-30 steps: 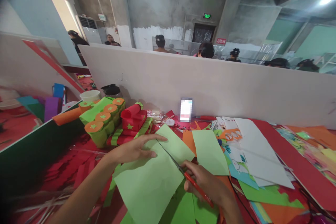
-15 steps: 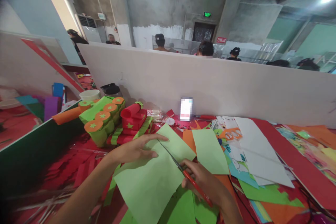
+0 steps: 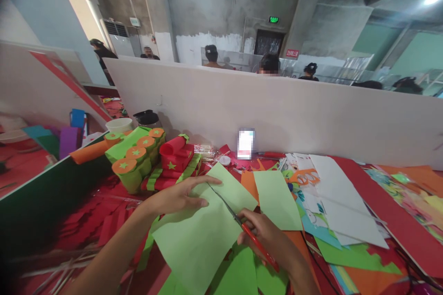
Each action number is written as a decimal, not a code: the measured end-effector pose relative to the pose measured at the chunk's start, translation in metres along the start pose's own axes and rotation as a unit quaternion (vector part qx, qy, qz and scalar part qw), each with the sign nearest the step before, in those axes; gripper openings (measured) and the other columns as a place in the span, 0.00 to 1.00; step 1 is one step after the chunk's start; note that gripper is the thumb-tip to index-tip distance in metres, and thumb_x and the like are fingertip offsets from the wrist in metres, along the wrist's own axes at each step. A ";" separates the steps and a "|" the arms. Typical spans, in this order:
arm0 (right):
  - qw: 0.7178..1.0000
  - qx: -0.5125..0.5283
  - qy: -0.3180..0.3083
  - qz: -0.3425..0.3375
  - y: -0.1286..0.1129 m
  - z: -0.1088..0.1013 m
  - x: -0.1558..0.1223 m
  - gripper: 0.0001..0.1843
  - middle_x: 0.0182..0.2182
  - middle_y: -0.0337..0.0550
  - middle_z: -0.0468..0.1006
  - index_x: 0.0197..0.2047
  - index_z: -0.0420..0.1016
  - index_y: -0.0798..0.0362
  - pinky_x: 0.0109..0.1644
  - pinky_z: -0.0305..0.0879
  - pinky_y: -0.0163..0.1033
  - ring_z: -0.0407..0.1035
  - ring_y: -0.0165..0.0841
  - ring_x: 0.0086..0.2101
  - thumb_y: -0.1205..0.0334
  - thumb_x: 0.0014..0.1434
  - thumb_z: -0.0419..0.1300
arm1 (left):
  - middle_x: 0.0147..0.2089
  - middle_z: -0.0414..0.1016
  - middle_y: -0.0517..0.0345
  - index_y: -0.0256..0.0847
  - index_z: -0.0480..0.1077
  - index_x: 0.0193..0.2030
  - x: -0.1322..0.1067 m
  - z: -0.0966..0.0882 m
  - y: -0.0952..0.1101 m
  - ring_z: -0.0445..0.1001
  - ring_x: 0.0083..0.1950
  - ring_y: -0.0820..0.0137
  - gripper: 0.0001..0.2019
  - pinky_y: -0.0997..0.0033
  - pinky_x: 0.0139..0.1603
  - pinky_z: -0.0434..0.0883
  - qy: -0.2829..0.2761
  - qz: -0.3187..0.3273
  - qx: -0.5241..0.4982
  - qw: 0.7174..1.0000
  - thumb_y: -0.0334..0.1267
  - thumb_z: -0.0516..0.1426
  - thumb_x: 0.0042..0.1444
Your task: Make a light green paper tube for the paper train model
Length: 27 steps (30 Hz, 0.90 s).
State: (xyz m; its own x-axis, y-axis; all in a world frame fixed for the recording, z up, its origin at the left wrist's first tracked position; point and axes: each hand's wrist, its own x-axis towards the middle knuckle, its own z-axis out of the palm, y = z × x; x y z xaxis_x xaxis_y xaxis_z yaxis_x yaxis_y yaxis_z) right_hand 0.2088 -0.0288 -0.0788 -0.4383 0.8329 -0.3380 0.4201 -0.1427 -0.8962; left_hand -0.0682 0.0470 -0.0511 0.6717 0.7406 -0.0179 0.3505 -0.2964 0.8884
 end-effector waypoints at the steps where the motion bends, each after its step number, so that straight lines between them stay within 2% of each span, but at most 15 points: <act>1: 1.000 -0.002 0.003 0.004 -0.001 0.000 0.000 0.14 0.32 0.34 0.76 0.46 0.68 0.50 0.13 0.51 0.24 0.52 0.17 0.12 0.50 0.61 0.57 | 0.65 0.64 0.58 0.55 0.65 0.61 0.000 0.000 0.000 0.67 0.58 0.60 0.25 0.63 0.53 0.69 0.000 -0.002 0.001 1.000 0.44 0.60 0.57; 5: 0.999 -0.033 0.025 -0.025 0.000 0.000 0.000 0.15 0.30 0.34 0.72 0.45 0.68 0.50 0.17 0.53 0.25 0.55 0.20 0.17 0.50 0.61 0.58 | 0.65 0.64 0.57 0.54 0.63 0.62 0.000 0.001 0.000 0.67 0.58 0.60 0.25 0.64 0.52 0.70 -0.001 -0.007 -0.007 1.000 0.45 0.59 0.57; 9: 0.997 -0.054 0.013 -0.056 -0.001 -0.001 0.000 0.12 0.23 0.30 0.65 0.42 0.68 0.51 0.20 0.53 0.26 0.55 0.23 0.19 0.51 0.61 0.57 | 0.65 0.63 0.57 0.55 0.63 0.62 0.000 0.003 -0.001 0.66 0.60 0.58 0.26 0.60 0.56 0.68 -0.010 -0.003 -0.010 1.000 0.44 0.59 0.57; 13: 0.998 -0.049 0.003 -0.025 -0.006 0.000 -0.004 0.09 0.25 0.31 0.68 0.43 0.68 0.50 0.21 0.52 0.27 0.51 0.21 0.17 0.56 0.62 0.55 | 0.65 0.64 0.58 0.55 0.64 0.62 0.001 0.005 0.002 0.65 0.62 0.57 0.26 0.59 0.60 0.65 -0.022 0.003 -0.003 1.000 0.43 0.60 0.56; 19: 0.997 -0.072 0.006 -0.018 -0.012 -0.001 -0.008 0.11 0.29 0.33 0.74 0.45 0.69 0.48 0.21 0.55 0.27 0.56 0.22 0.18 0.55 0.61 0.56 | 0.65 0.64 0.57 0.53 0.64 0.62 0.002 0.006 0.005 0.65 0.62 0.58 0.26 0.60 0.58 0.66 -0.036 0.011 -0.011 0.999 0.42 0.61 0.56; 22: 0.999 -0.047 -0.001 -0.015 -0.009 0.000 -0.005 0.10 0.29 0.33 0.74 0.44 0.68 0.49 0.19 0.56 0.26 0.55 0.20 0.16 0.57 0.60 0.56 | 0.66 0.63 0.56 0.54 0.63 0.63 0.002 0.007 0.004 0.65 0.62 0.58 0.27 0.60 0.58 0.67 -0.036 0.004 -0.017 0.999 0.41 0.61 0.56; 27: 1.000 -0.009 -0.001 -0.021 -0.002 0.001 -0.001 0.08 0.25 0.30 0.70 0.41 0.66 0.50 0.14 0.50 0.24 0.49 0.17 0.12 0.56 0.61 0.58 | 0.66 0.62 0.57 0.55 0.62 0.63 0.002 0.008 0.003 0.61 0.65 0.58 0.28 0.59 0.61 0.64 -0.030 -0.005 -0.010 0.999 0.40 0.61 0.56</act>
State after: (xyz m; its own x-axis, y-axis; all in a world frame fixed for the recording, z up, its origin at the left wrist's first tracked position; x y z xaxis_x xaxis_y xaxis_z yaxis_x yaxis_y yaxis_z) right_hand 0.2075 -0.0301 -0.0770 -0.4571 0.8372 -0.3001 0.4157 -0.0972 -0.9043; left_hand -0.0607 0.0430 -0.0521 0.7063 0.7058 -0.0538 0.3445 -0.2763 0.8972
